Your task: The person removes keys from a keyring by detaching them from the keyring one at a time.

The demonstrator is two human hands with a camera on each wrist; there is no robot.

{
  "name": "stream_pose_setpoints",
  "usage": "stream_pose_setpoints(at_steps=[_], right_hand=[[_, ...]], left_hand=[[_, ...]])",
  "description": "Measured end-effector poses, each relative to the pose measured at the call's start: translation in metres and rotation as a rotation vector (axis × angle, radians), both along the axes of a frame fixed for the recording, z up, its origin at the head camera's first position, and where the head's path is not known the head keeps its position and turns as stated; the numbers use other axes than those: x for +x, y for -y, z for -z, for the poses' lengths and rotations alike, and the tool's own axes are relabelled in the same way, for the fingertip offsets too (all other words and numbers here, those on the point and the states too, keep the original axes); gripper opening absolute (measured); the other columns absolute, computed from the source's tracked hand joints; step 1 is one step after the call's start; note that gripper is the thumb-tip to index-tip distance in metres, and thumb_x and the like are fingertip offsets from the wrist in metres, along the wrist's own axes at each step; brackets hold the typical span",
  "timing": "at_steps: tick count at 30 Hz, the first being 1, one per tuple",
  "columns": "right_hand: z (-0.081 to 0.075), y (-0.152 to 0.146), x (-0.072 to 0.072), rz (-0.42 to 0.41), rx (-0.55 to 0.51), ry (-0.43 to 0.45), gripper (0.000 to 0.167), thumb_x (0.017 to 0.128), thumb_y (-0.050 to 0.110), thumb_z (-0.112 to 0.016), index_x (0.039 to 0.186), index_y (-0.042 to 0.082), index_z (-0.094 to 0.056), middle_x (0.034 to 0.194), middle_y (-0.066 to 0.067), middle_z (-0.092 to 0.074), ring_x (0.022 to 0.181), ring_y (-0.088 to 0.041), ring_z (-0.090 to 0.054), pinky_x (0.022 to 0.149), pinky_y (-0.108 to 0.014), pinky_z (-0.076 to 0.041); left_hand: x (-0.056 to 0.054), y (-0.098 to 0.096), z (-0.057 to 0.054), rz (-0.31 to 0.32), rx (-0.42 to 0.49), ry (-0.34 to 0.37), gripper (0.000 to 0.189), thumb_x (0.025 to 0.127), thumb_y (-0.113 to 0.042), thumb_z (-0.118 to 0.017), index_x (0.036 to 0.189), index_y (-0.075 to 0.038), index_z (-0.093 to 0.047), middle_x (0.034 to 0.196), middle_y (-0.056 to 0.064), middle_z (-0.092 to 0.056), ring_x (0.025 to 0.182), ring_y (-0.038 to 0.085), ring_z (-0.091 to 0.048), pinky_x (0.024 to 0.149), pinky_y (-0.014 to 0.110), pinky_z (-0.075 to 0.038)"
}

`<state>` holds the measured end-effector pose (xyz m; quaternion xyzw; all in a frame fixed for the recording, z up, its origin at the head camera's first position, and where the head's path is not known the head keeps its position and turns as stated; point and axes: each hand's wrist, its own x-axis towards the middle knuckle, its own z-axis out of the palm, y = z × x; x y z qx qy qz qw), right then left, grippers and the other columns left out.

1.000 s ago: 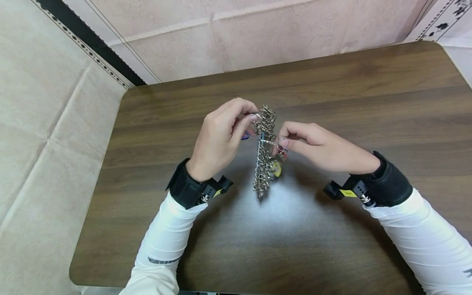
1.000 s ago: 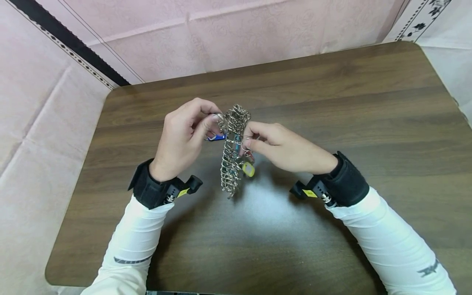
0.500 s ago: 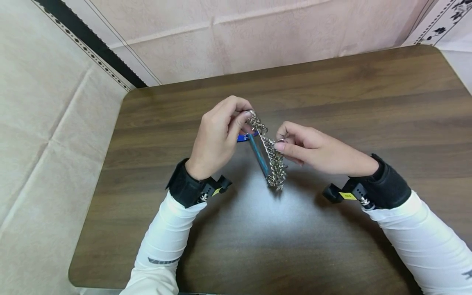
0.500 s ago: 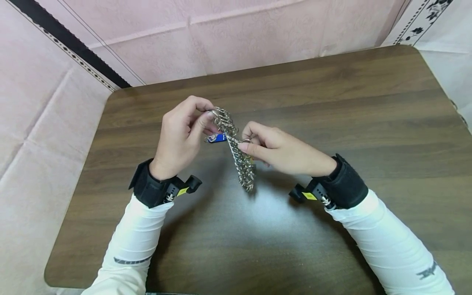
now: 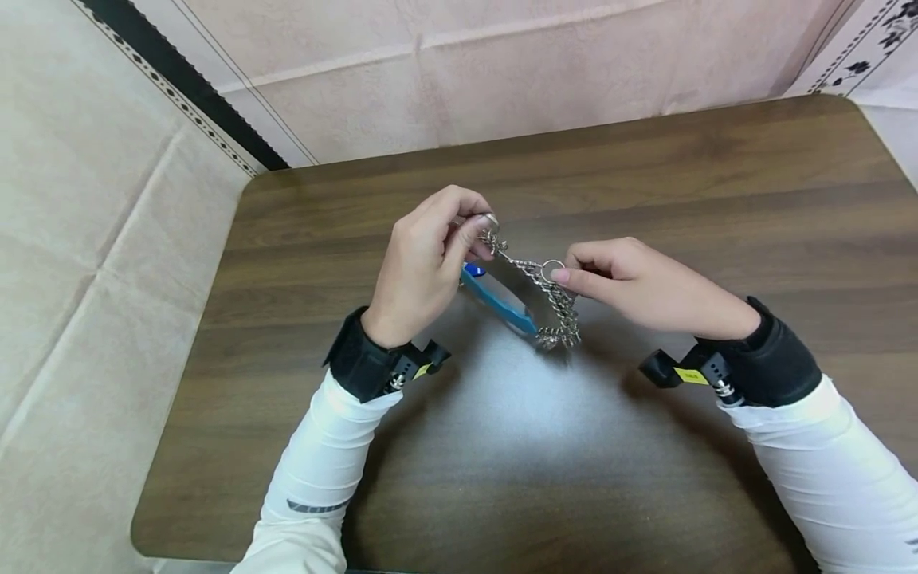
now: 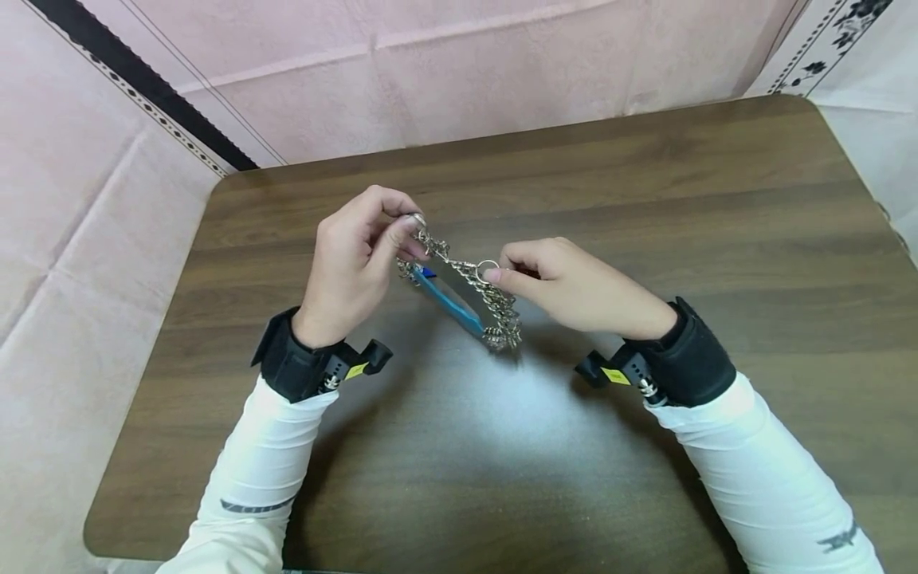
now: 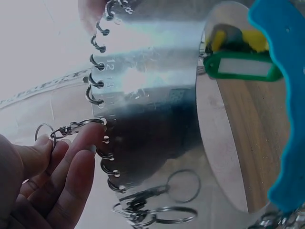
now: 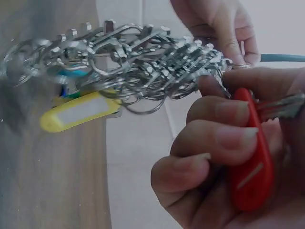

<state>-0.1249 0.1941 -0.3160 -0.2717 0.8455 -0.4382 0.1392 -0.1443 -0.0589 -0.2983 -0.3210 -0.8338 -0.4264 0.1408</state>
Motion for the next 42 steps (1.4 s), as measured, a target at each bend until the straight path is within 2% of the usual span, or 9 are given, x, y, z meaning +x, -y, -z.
stream_pose_setpoints(at_steps=[6, 15, 22, 25, 34, 38, 42], right_hand=[[-0.002, -0.002, 0.002, -0.028, -0.07, -0.016, 0.024, 0.108, 0.021, -0.049, 0.093, 0.015, -0.066, 0.071, 0.002, -0.045, 0.062, -0.014, -0.044, 0.055, -0.029, -0.038], [0.0, 0.008, 0.007, 0.084, -0.221, 0.006, 0.022, 0.107, 0.017, -0.052, 0.09, 0.011, -0.065, 0.067, -0.002, -0.051, 0.054, -0.018, -0.046, 0.045, -0.03, -0.04], [0.004, 0.013, 0.009, 0.126, -0.391, 0.202, 0.026, 0.106, 0.011, -0.049, 0.084, 0.0, -0.06, 0.061, 0.0, -0.049, 0.051, -0.017, -0.042, 0.043, -0.032, -0.032], [0.004, 0.014, 0.009, 0.137, -0.45, 0.241, 0.027, 0.105, 0.007, -0.046, 0.083, -0.002, -0.059, 0.061, 0.0, -0.048, 0.051, -0.017, -0.042, 0.043, -0.033, -0.03], [0.003, 0.015, 0.009, 0.129, -0.47, 0.232, 0.03, 0.106, 0.007, -0.044, 0.084, -0.002, -0.062, 0.058, 0.001, -0.048, 0.048, -0.016, -0.041, 0.041, -0.033, -0.032], [0.002, 0.014, 0.008, 0.131, -0.48, 0.242, 0.03, 0.106, 0.008, -0.045, 0.082, -0.002, -0.062, 0.057, 0.001, -0.048, 0.047, -0.016, -0.041, 0.041, -0.033, -0.03], [0.001, 0.014, 0.008, 0.137, -0.484, 0.249, 0.03, 0.106, 0.009, -0.046, 0.083, -0.001, -0.062, 0.058, 0.001, -0.047, 0.047, -0.016, -0.04, 0.041, -0.033, -0.03]], left_hand=[[0.0, -0.002, 0.003, 0.012, -0.034, -0.001, 0.012, 0.1, -0.008, -0.061, 0.106, 0.002, -0.064, 0.093, 0.01, -0.066, 0.073, 0.011, -0.067, 0.069, 0.023, -0.057], [0.002, -0.006, 0.004, 0.059, -0.081, 0.0, 0.011, 0.101, -0.009, -0.061, 0.105, 0.0, -0.065, 0.094, 0.008, -0.067, 0.074, 0.009, -0.067, 0.07, 0.019, -0.055], [0.004, -0.009, 0.005, 0.089, -0.101, 0.033, 0.009, 0.101, -0.009, -0.062, 0.104, -0.002, -0.066, 0.093, 0.006, -0.068, 0.074, 0.007, -0.068, 0.069, 0.018, -0.055], [0.005, -0.009, 0.006, 0.098, -0.114, 0.038, 0.009, 0.101, -0.009, -0.062, 0.104, -0.002, -0.067, 0.093, 0.006, -0.069, 0.075, 0.007, -0.068, 0.068, 0.018, -0.055], [0.005, -0.006, 0.004, 0.124, -0.169, 0.047, 0.009, 0.099, -0.01, -0.065, 0.106, -0.005, -0.069, 0.09, 0.002, -0.07, 0.074, 0.007, -0.061, 0.068, 0.023, -0.053], [0.004, -0.004, 0.004, 0.133, -0.223, 0.046, 0.012, 0.098, -0.01, -0.064, 0.108, -0.008, -0.07, 0.095, 0.0, -0.071, 0.078, 0.007, -0.061, 0.069, 0.025, -0.053], [0.004, -0.003, 0.004, 0.137, -0.235, 0.054, 0.017, 0.093, -0.007, -0.063, 0.108, -0.009, -0.071, 0.102, 0.0, -0.071, 0.08, 0.007, -0.063, 0.068, 0.024, -0.053]])
